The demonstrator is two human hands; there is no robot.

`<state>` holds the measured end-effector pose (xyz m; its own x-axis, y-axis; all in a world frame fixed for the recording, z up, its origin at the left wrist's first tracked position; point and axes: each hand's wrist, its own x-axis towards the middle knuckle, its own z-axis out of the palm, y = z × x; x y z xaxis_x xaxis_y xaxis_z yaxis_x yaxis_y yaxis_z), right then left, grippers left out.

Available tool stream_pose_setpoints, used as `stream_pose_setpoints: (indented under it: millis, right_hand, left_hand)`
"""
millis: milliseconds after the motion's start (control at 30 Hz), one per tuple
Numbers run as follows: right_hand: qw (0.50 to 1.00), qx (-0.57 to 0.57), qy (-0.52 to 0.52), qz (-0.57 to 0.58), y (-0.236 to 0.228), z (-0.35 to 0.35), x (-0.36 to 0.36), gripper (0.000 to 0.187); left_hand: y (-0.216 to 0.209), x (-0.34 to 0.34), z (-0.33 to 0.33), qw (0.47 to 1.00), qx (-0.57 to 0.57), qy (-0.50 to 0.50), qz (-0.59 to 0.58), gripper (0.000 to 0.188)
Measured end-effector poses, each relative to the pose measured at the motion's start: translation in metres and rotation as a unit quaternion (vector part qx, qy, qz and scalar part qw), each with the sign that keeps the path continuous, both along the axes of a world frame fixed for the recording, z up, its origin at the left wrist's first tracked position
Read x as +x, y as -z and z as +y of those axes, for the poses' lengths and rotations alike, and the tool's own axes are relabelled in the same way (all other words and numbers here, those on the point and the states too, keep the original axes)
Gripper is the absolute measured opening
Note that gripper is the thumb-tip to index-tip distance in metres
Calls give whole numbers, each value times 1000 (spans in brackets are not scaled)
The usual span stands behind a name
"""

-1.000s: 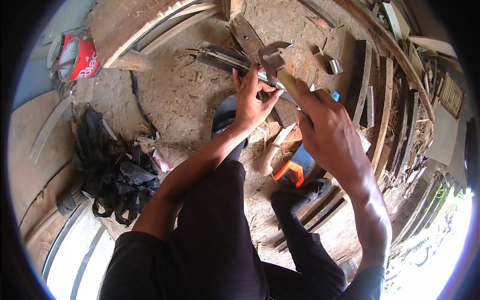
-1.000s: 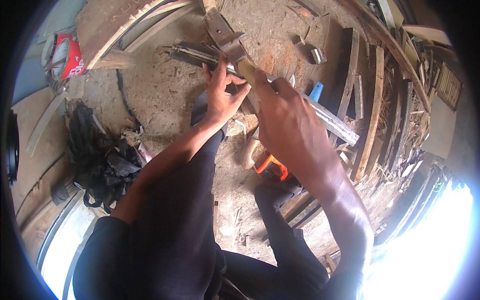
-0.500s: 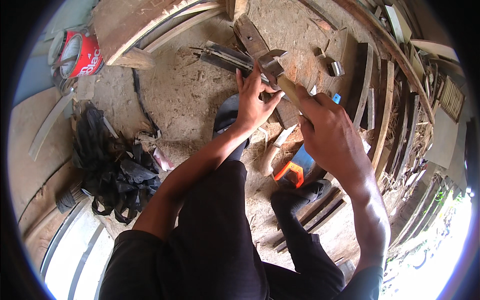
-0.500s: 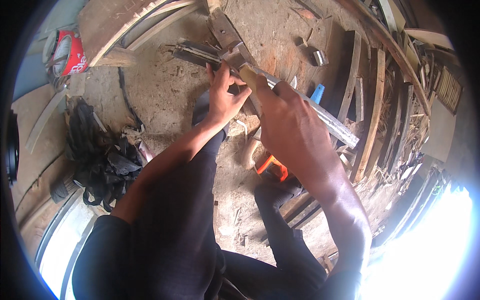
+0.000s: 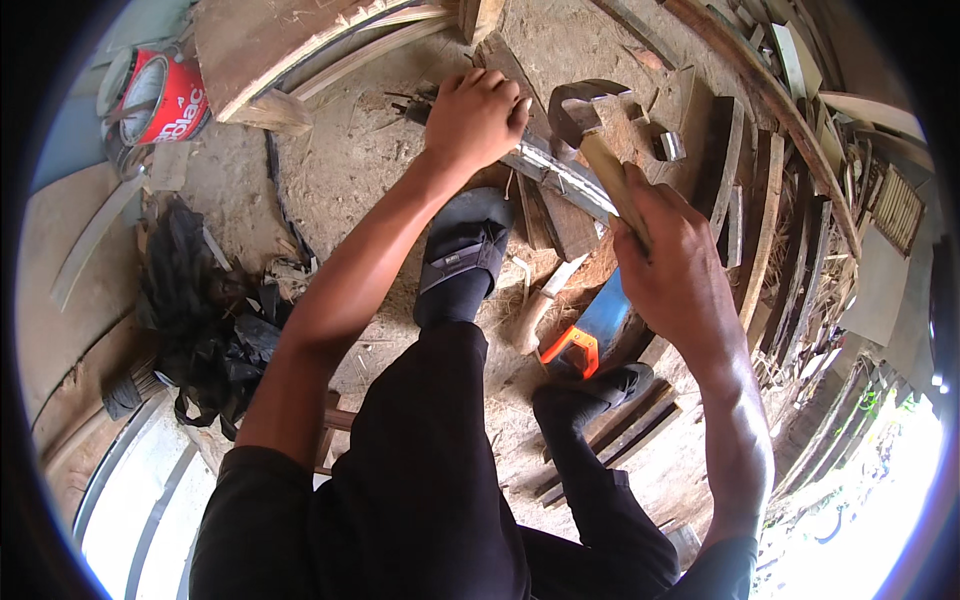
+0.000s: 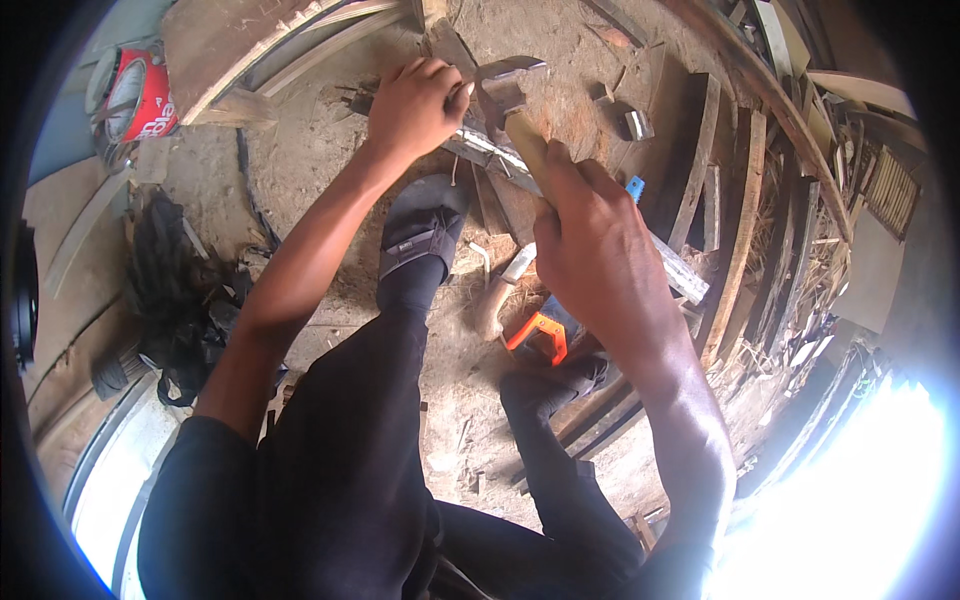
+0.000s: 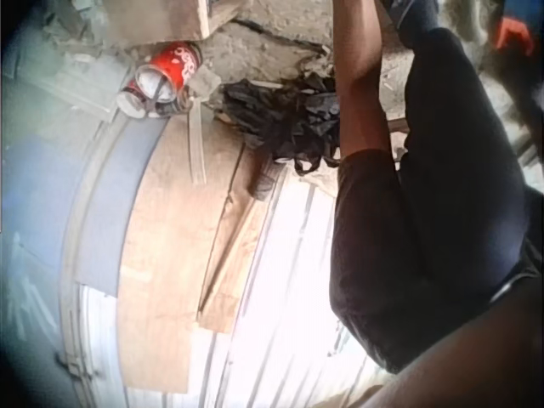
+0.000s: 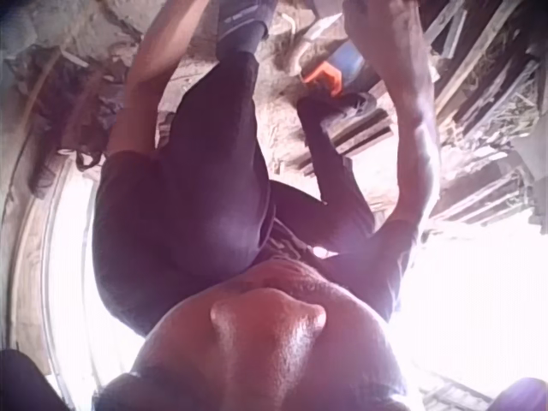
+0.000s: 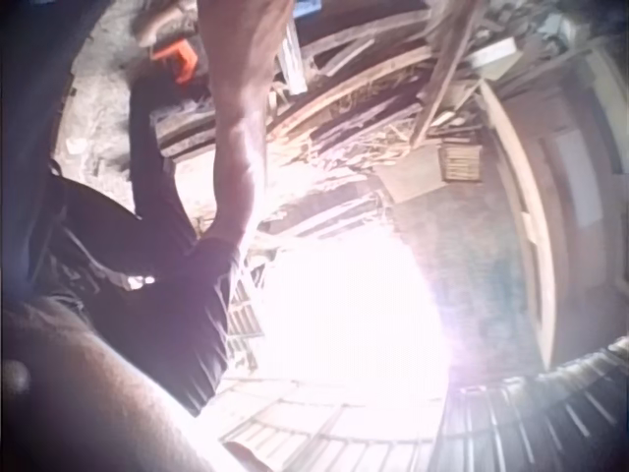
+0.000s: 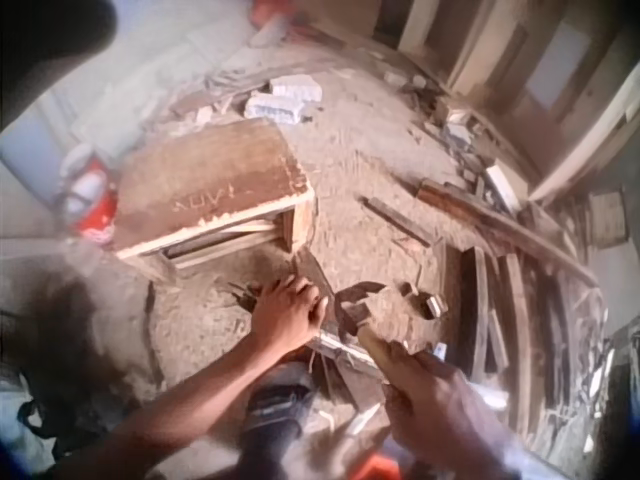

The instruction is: The person sits on the ground and uses a hammer to repeatedly strike a long metal bar resting on a wooden block. They adjust the bar's position several times and continue hammering along its length.

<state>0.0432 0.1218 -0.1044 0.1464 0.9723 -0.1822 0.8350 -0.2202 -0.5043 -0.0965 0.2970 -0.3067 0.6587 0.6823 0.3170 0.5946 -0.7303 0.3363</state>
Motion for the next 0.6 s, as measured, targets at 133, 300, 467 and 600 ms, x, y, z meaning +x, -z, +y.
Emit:
stream_pose_setpoints:
  millis: [133, 300, 467, 600]
  right_hand:
    - [999, -25, -35, -22, 5, 0, 1, 46]
    - [998, -26, -38, -33, -1, 15, -4, 45]
    - [989, -112, -65, -69, -1, 14, -3, 47]
    - [996, -27, -68, -59, 4, 7, -4, 47]
  left_hand:
    - [1, 7, -5, 999, -24, -2, 31, 15]
    - [12, 6, -2, 1000, 26, -10, 0, 24]
    - [8, 9, -4, 1000, 12, -7, 5, 19]
    - [-1, 6, -4, 1000, -28, 2, 1, 23]
